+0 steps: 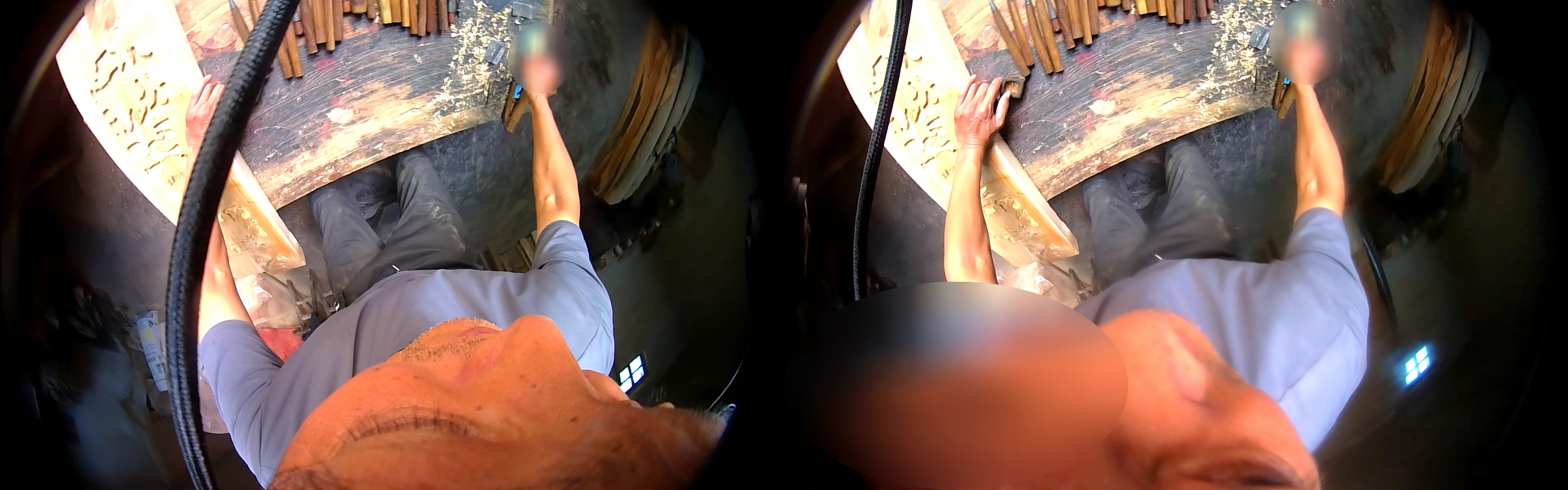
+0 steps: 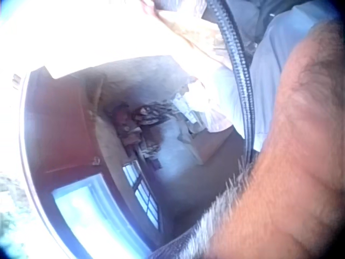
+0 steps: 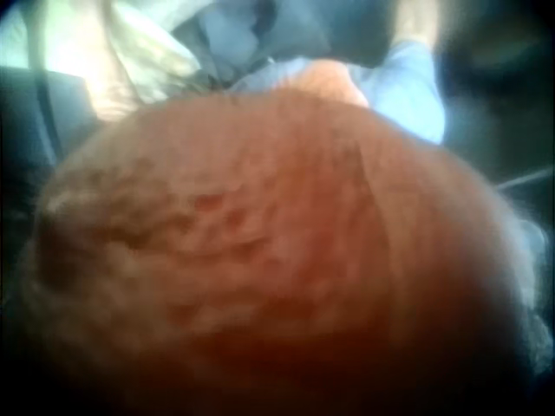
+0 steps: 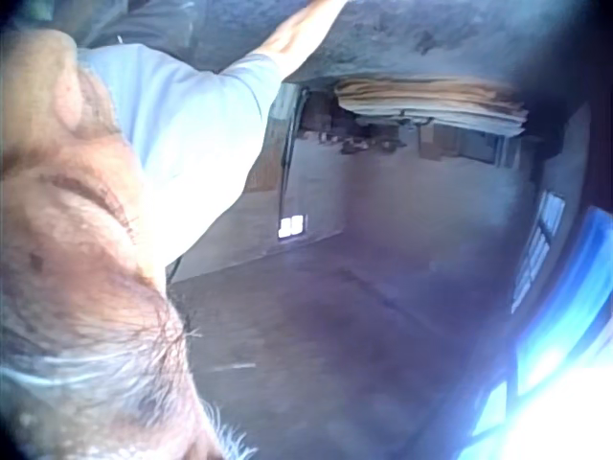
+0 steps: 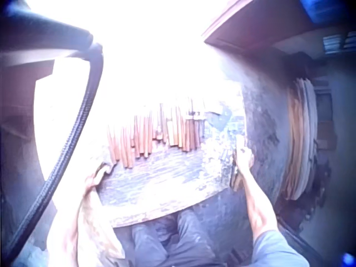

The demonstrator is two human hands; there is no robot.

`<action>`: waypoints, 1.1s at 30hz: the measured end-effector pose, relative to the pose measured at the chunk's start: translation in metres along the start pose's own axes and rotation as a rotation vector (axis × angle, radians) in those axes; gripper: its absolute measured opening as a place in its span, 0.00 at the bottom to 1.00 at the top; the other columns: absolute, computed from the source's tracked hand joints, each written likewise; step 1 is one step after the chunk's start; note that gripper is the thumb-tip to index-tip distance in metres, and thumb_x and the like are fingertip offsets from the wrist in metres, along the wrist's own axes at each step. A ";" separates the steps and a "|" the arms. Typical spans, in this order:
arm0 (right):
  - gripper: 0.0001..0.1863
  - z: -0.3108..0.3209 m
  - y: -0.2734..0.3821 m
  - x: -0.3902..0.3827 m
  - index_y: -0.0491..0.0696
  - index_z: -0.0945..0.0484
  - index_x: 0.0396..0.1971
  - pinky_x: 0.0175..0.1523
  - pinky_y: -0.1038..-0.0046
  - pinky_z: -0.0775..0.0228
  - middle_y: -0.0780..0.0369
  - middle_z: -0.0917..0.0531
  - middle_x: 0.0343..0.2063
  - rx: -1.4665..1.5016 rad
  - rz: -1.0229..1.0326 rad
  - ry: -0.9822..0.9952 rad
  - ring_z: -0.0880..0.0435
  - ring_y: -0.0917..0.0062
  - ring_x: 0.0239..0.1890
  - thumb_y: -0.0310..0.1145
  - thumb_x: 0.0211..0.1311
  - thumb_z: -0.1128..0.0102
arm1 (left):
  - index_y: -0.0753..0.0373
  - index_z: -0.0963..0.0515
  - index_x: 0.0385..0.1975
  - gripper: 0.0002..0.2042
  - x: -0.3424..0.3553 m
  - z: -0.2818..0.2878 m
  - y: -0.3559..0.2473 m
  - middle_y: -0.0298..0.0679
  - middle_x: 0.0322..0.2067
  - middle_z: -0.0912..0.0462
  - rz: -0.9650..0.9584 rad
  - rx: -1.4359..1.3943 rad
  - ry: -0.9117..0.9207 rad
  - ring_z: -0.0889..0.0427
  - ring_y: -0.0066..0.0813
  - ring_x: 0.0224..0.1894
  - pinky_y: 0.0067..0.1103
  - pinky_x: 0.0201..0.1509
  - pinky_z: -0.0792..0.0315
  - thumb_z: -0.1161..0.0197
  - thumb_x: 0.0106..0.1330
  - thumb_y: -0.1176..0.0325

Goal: The person carves a decorative design into a wooden panel using various chisels and a mallet. They sweep wood dust off the workpiece with a small broom and later clean the carvings with a blue brush.

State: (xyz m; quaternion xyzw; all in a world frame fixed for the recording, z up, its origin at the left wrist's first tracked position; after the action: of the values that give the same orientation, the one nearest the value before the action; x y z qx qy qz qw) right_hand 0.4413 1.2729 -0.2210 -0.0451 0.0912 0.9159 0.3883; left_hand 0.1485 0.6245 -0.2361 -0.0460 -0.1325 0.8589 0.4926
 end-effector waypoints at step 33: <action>0.26 0.011 0.029 -0.059 0.49 0.12 0.38 0.51 0.60 0.23 0.55 0.11 0.34 0.080 -0.162 0.084 0.12 0.59 0.42 0.58 0.53 0.31 | 0.60 0.16 0.48 0.14 0.016 0.022 -0.008 0.38 0.37 0.15 -0.013 -0.016 -0.003 0.16 0.34 0.46 0.32 0.69 0.29 0.31 0.64 0.64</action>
State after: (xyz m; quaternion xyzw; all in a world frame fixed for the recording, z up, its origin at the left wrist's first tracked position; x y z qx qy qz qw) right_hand 0.4614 1.2136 -0.1972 -0.0751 0.1396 0.8746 0.4582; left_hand 0.1430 0.6379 -0.2123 -0.0477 -0.1407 0.8546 0.4975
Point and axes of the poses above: each hand's wrist, its own x-axis towards the middle knuckle, its own z-axis out of the back of the hand, y = z × x, the point moved 1 cm from there along x, towards the middle knuckle
